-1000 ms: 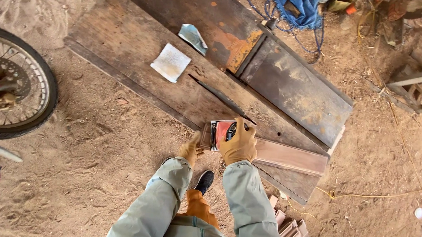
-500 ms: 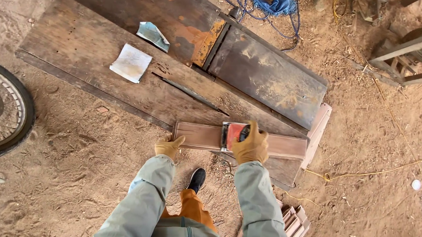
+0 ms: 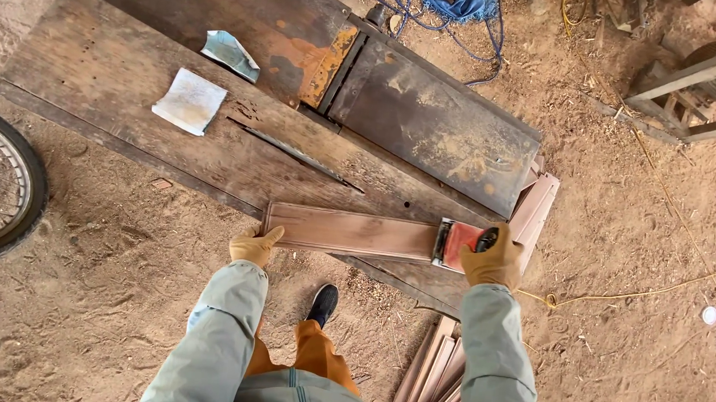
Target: Sanding a wooden plank using an electric orbital sander followed by manual sanding with a piece of sandpaper.
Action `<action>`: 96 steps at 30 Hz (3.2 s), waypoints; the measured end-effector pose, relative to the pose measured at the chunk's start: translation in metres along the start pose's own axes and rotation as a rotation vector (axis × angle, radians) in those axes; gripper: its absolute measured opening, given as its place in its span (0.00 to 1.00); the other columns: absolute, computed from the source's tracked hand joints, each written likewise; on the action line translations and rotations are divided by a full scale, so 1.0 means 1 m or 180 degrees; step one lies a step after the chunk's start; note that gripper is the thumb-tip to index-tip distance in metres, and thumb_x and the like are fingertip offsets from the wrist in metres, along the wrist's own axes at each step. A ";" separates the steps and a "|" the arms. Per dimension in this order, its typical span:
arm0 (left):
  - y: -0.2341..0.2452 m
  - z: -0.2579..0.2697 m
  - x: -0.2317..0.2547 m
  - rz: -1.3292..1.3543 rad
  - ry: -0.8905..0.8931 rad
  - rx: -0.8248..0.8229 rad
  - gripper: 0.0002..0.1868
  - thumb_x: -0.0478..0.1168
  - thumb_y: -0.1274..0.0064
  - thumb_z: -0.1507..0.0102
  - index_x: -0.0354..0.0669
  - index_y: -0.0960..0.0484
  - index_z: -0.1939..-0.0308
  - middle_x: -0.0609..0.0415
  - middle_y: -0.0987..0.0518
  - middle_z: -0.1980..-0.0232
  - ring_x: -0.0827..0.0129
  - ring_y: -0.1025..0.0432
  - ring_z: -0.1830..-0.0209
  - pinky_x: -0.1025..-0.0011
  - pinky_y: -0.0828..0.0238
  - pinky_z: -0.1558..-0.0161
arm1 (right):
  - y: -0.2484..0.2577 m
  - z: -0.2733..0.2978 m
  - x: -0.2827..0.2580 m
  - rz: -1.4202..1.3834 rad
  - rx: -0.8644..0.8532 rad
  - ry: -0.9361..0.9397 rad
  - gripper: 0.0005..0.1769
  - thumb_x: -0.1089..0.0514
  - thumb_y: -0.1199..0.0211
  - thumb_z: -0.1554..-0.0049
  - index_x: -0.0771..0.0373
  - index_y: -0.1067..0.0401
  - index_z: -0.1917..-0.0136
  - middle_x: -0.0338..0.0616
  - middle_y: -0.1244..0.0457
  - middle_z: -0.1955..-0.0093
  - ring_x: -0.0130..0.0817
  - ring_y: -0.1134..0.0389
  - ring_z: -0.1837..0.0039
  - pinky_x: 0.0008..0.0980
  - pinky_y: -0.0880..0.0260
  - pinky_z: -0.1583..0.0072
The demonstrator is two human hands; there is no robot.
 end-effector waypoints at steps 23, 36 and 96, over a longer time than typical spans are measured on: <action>0.004 0.005 0.008 0.0290 -0.0073 -0.0016 0.30 0.58 0.27 0.50 0.38 0.13 0.54 0.54 0.15 0.65 0.68 0.26 0.68 0.69 0.29 0.62 | 0.006 -0.069 0.062 0.0058 0.0357 0.0190 0.36 0.43 0.25 0.54 0.42 0.34 0.34 0.58 0.39 0.44 0.60 0.29 0.50 0.56 0.27 0.52; 0.004 0.012 0.016 0.0447 -0.0181 0.0027 0.29 0.55 0.28 0.49 0.37 0.12 0.54 0.52 0.13 0.63 0.70 0.24 0.67 0.70 0.27 0.62 | -0.009 0.020 -0.047 -0.0189 0.0519 0.0979 0.37 0.46 0.23 0.54 0.44 0.32 0.34 0.60 0.38 0.44 0.61 0.29 0.46 0.57 0.26 0.50; 0.030 0.031 0.046 -0.0145 0.0156 -0.0256 0.30 0.60 0.34 0.44 0.43 0.16 0.47 0.52 0.14 0.59 0.65 0.21 0.62 0.66 0.24 0.56 | -0.013 0.089 -0.140 0.0142 -0.0280 0.0715 0.41 0.47 0.24 0.51 0.37 0.38 0.28 0.58 0.39 0.39 0.58 0.30 0.43 0.55 0.24 0.50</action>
Point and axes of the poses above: each hand's wrist, its own z-axis away from the middle knuckle, its own y-axis out of the back of the hand, x = y × z, the point moved 1 cm from there along -z, towards the middle knuckle
